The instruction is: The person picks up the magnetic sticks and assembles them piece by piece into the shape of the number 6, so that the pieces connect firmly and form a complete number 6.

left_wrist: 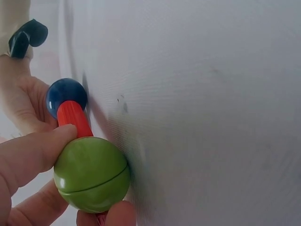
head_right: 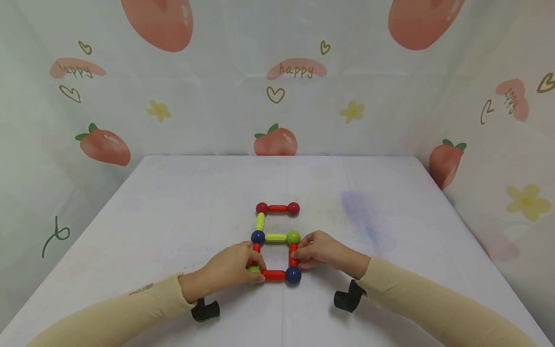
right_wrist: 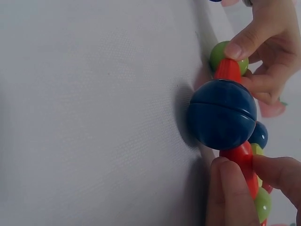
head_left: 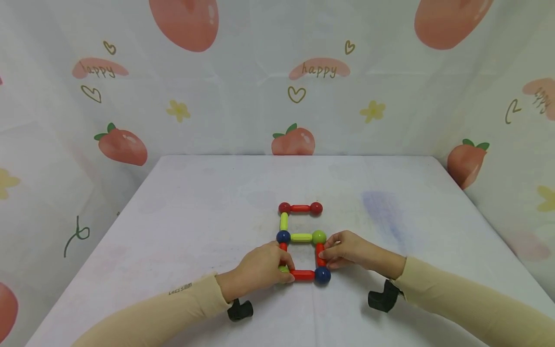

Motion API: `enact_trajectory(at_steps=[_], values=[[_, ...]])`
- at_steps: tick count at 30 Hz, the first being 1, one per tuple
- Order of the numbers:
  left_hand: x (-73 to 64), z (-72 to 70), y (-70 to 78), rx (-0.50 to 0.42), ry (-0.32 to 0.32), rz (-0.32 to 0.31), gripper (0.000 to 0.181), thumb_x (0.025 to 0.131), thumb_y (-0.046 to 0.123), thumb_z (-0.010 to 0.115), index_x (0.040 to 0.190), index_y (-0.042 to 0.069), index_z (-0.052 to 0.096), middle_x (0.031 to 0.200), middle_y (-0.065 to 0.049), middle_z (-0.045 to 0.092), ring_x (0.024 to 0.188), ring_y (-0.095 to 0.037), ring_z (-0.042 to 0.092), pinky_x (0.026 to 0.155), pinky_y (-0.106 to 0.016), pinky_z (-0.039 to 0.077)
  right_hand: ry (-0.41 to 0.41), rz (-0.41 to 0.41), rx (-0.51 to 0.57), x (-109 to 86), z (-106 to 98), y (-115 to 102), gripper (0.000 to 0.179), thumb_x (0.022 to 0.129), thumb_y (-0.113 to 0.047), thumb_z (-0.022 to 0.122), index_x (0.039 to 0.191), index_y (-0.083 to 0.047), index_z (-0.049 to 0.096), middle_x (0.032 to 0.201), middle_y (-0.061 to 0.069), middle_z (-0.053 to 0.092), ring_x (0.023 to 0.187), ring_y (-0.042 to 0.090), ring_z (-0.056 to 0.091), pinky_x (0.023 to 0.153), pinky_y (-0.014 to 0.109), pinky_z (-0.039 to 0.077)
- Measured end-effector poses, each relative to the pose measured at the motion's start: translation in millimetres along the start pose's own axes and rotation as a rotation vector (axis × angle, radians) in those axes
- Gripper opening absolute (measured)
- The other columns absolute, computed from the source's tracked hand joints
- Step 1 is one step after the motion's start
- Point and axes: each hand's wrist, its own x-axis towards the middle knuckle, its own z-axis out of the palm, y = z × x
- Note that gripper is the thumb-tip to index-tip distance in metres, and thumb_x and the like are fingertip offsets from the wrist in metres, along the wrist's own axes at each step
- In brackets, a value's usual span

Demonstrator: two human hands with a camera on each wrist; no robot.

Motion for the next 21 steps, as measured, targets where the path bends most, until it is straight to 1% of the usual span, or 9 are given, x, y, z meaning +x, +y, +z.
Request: enact_trajectory(at_steps=[5,8,11,13,15,17,19,21], values=[[-1.3,-0.7,-3.3,-0.017,0.009,0.003,0.017,0.081,0.026,0.087,0.094,0.018,0.079,0.083,0.004,0.054,0.075,-0.01,0.049,0.06,-0.022,0.039,0.002,-0.032,0.025,-3.0,-1,4,0.028,0.092,-0.008,0.072,0.113,0.005,0.058,0.09,0.004,0.071,0.073,0.009,0.069,0.072,0.023,0.061],[-3.0,-2.6,-4.6,-0.037,0.008,0.0,0.022,0.081,0.028,0.087,0.098,0.017,0.078,0.083,0.004,0.055,0.074,-0.01,0.05,0.061,-0.022,0.041,-0.004,-0.053,0.015,-7.2,-3,6,0.033,0.092,-0.01,0.072,0.116,0.007,0.058,0.093,0.005,0.073,0.078,0.01,0.07,0.077,0.026,0.062],[-5.7,-7.5,-3.5,-0.076,0.011,-0.005,0.024,0.083,0.027,0.085,0.102,0.016,0.077,0.085,0.004,0.058,0.074,-0.011,0.053,0.061,-0.023,0.044,-0.002,-0.077,-0.012,-12.7,-9,6,0.035,0.093,-0.011,0.071,0.119,0.007,0.058,0.096,0.005,0.073,0.082,0.011,0.072,0.08,0.03,0.062],[-7.9,-13.1,-2.5,-0.096,0.032,-0.015,0.027,0.085,0.029,0.082,0.107,0.015,0.075,0.089,0.002,0.06,0.077,-0.012,0.056,0.062,-0.024,0.046,0.003,-0.109,-0.033,-17.0,-13,3,0.036,0.093,-0.01,0.07,0.122,0.008,0.058,0.099,0.007,0.072,0.085,0.012,0.072,0.081,0.033,0.063],[-9.5,-20.4,-1.6,-0.106,0.08,-0.021,0.031,0.088,0.03,0.08,0.115,0.016,0.073,0.096,0.0,0.061,0.083,-0.014,0.059,0.064,-0.025,0.049,0.013,-0.161,-0.042,-21.4,-18,0,0.038,0.094,-0.008,0.068,0.125,0.011,0.055,0.103,0.012,0.069,0.089,0.015,0.071,0.083,0.037,0.063],[-10.5,-28.7,-1.0,-0.089,0.152,-0.025,0.037,0.091,0.032,0.078,0.123,0.017,0.069,0.105,-0.002,0.063,0.09,-0.015,0.061,0.067,-0.026,0.052,0.043,-0.227,-0.068,-25.9,-22,-5,0.042,0.095,-0.008,0.067,0.13,0.012,0.053,0.112,0.019,0.067,0.097,0.019,0.071,0.085,0.039,0.063],[-11.3,-37.6,-1.1,-0.061,0.251,-0.018,0.041,0.093,0.033,0.075,0.13,0.018,0.066,0.113,-0.004,0.063,0.096,-0.017,0.063,0.07,-0.027,0.054,0.097,-0.301,-0.118,-30.1,-25,-10,0.045,0.097,-0.011,0.066,0.134,0.011,0.05,0.123,0.025,0.063,0.106,0.027,0.07,0.088,0.041,0.062],[-11.4,-45.6,-2.8,-0.015,0.373,0.003,0.044,0.095,0.033,0.073,0.135,0.017,0.062,0.12,-0.006,0.063,0.094,-0.019,0.065,0.07,-0.028,0.056,0.189,-0.37,-0.218,-33.8,-26,-15,0.049,0.099,-0.019,0.066,0.138,0.006,0.049,0.134,0.025,0.06,0.118,0.034,0.067,0.094,0.044,0.06]])
